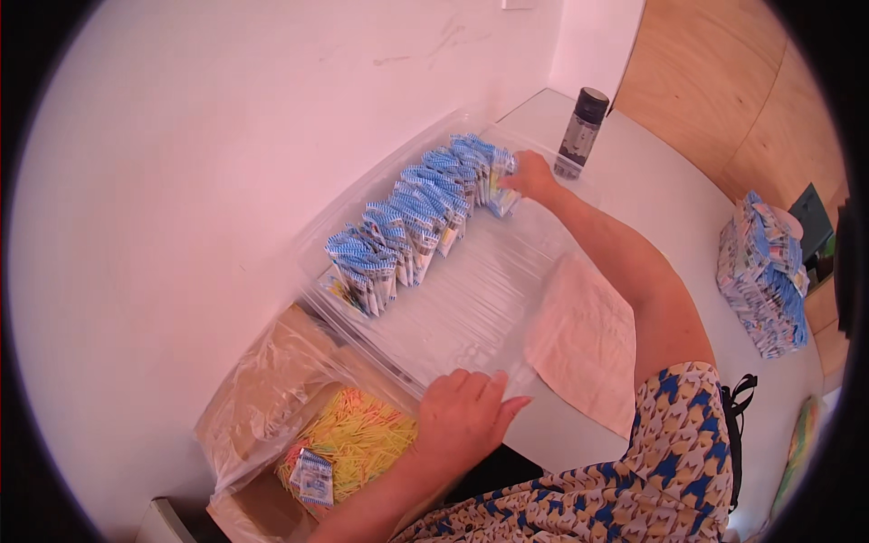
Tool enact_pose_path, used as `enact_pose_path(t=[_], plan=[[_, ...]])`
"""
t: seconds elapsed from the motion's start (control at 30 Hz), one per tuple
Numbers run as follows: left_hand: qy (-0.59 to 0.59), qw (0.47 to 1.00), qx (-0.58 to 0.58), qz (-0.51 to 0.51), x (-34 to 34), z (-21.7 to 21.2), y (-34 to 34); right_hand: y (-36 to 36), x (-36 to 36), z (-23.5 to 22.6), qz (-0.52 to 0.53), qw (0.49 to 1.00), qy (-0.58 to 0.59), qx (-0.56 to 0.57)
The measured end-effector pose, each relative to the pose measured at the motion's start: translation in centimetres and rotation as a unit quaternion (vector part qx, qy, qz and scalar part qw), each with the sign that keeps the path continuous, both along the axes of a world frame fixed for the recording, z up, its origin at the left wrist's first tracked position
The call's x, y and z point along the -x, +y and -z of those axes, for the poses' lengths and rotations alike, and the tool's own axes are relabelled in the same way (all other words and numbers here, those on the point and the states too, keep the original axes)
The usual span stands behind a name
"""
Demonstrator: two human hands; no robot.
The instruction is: Packaging small blue packets by removing them from a large box of yellow shredded material and organizing them into a bin.
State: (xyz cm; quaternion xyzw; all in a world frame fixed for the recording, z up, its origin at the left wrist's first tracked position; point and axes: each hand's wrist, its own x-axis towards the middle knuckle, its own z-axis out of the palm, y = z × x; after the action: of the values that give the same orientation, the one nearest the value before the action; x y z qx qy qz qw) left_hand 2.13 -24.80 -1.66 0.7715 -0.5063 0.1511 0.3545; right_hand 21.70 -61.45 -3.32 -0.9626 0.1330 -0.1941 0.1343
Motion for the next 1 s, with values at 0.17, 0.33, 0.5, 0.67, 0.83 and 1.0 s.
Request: enact_pose_path(t=[0.17,0.33,0.5,0.67,0.83,1.0], plan=[[0.025,1.0,0.002,0.0,0.3,0.1,1.2,2.9,0.3,-2.2,-0.023,0.988,0.056,0.14],[0.039,0.999,-0.007,0.001,0.7,0.2,1.7,4.2,-1.0,-1.3,-0.022,0.91,0.188,0.368],[0.024,0.983,0.179,0.017,-0.6,0.9,6.3,2.4,-1.3,-1.3,-0.077,0.922,0.122,0.36],[0.236,0.905,0.102,-0.338,-0.7,5.6,18.9,0.7,-1.4,-3.6,-0.009,0.919,0.153,0.363],[0.323,0.791,-0.252,-0.454,0.2,13.4,28.0,0.0,-2.6,-0.3,-0.025,0.93,0.14,0.338],[0.31,0.702,-0.372,-0.522,1.5,17.8,29.5,-0.6,-1.4,-1.4,-0.074,0.962,0.125,0.232]])
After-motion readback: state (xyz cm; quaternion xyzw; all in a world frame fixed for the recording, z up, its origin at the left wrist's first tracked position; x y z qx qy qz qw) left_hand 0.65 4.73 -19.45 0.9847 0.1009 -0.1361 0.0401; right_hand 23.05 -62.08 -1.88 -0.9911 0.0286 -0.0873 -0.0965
